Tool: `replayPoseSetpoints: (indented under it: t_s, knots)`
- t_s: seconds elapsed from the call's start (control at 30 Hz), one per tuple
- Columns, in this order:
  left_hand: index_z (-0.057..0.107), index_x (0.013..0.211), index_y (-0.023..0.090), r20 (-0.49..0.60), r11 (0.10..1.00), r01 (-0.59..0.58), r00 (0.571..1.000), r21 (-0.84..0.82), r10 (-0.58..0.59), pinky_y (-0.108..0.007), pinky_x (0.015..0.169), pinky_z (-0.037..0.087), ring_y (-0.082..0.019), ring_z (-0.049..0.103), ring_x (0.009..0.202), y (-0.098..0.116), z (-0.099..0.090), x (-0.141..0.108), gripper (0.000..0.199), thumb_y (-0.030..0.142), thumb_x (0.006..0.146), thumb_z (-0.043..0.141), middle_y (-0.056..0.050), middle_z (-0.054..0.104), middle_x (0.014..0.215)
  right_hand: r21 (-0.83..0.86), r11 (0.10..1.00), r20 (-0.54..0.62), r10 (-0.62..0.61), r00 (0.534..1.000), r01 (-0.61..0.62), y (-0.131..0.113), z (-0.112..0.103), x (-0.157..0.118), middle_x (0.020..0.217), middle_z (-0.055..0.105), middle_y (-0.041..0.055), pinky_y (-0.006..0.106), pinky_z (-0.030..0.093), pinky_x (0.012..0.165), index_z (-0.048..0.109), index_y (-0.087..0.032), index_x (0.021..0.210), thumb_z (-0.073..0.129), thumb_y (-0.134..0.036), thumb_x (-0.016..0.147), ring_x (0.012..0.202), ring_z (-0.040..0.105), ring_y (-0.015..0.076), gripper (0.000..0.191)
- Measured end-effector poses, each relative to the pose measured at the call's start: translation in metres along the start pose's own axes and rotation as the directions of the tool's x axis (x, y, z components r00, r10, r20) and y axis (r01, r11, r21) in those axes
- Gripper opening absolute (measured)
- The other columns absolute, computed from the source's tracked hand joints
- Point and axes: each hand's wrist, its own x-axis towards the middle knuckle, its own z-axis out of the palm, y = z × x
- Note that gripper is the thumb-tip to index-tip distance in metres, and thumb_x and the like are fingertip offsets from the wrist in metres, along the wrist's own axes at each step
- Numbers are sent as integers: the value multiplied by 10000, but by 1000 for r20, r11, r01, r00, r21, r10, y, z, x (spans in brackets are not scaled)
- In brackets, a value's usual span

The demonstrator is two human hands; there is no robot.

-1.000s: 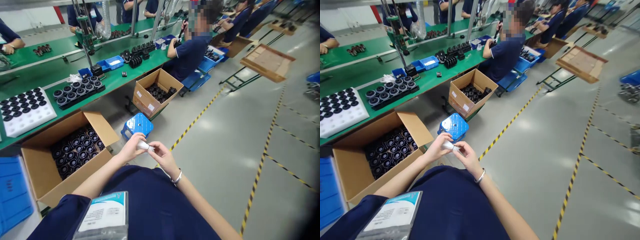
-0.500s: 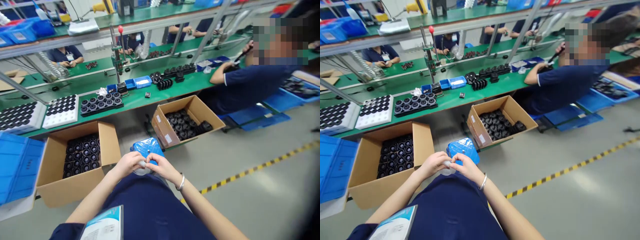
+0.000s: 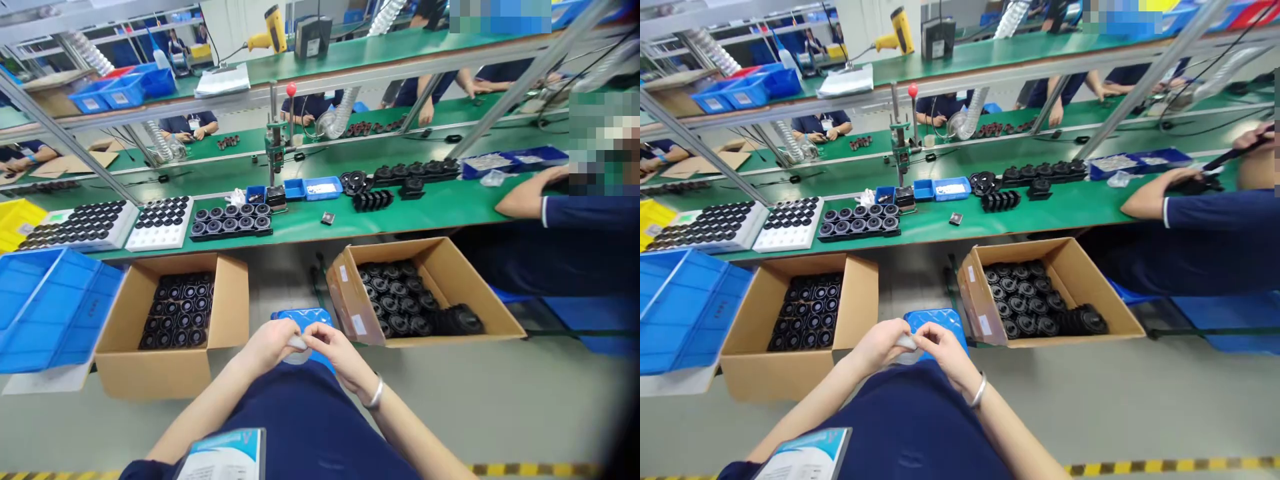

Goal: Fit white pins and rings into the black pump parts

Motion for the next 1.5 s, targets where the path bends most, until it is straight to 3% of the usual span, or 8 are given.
replayPoseSetpoints:
  t_s: [0.13, 0.3, 0.47, 0.67, 0.83, 1.0, 1.37, 1.5]
  knots:
    - [592, 989, 182, 7, 998, -52, 999, 24, 51, -284, 782, 481, -177, 636, 845, -40, -21, -2, 231, 372, 979, 462, -59, 673, 896, -89, 995, -150, -51, 987, 38, 4, 29, 31, 854, 604, 21, 298, 444, 781, 628, -187, 829, 678, -507, 837, 826, 548, 184, 324]
    - [625, 920, 170, -1, 989, -140, 990, 46, 140, -308, 810, 489, -175, 638, 841, -80, -43, -14, 291, 286, 1006, 373, -79, 678, 867, -393, 917, -156, -138, 978, 67, -3, 63, 71, 842, 652, 39, 351, 462, 798, 645, -203, 842, 623, -447, 843, 798, 589, 208, 245]
    - [628, 918, 158, -93, 942, -258, 955, 214, 283, -331, 843, 497, -168, 647, 881, -104, -58, -29, 242, 191, 992, 400, -70, 705, 907, -302, 953, -158, -56, 986, 5, -12, 88, 108, 842, 679, 37, 375, 466, 859, 687, -200, 852, 722, -367, 711, 811, 606, 208, 221]
    - [610, 1020, 151, -284, 922, -195, 912, 335, 297, -329, 806, 515, -154, 660, 881, -114, -65, -31, 174, 165, 976, 443, -61, 732, 959, -54, 990, -98, 125, 987, -131, -14, 89, 135, 954, 698, 75, 336, 501, 872, 658, -159, 990, 763, -429, 686, 915, 644, 201, 420]
    - [608, 1063, 152, -320, 904, -181, 893, 388, 316, -348, 832, 526, -167, 670, 933, -113, -66, -22, 184, 132, 955, 461, -89, 732, 1023, 53, 970, 33, 237, 971, -238, -26, 72, 153, 957, 704, 86, 293, 512, 790, 658, -147, 1035, 771, -346, 675, 859, 658, 175, 427]
    - [607, 1089, 130, -305, 884, -80, 921, 461, 242, -380, 843, 550, -184, 674, 923, -109, -63, 2, 200, 109, 938, 477, -108, 724, 976, -82, 985, 242, 170, 955, -154, -39, 44, 189, 915, 687, 47, 302, 497, 841, 622, -159, 1023, 703, -298, 688, 870, 640, 161, 372]
    - [630, 1003, 128, -348, 761, 84, 918, 643, 193, -352, 782, 576, -201, 684, 927, -69, -35, 125, 153, 82, 903, 524, -109, 720, 967, -233, 969, 552, 197, 810, -77, -91, -64, 266, 712, 615, -7, 257, 439, 621, 650, -135, 945, 753, -345, 677, 645, 548, 131, 355]
    - [630, 981, 155, -297, 844, 163, 955, 511, -5, -379, 835, 573, -194, 677, 928, -68, -32, 152, 155, 122, 933, 486, -97, 710, 946, -224, 970, 639, 223, 736, -99, -111, -92, 284, 659, 598, -16, 240, 405, 602, 672, -122, 830, 803, -377, 648, 611, 512, 112, 339]
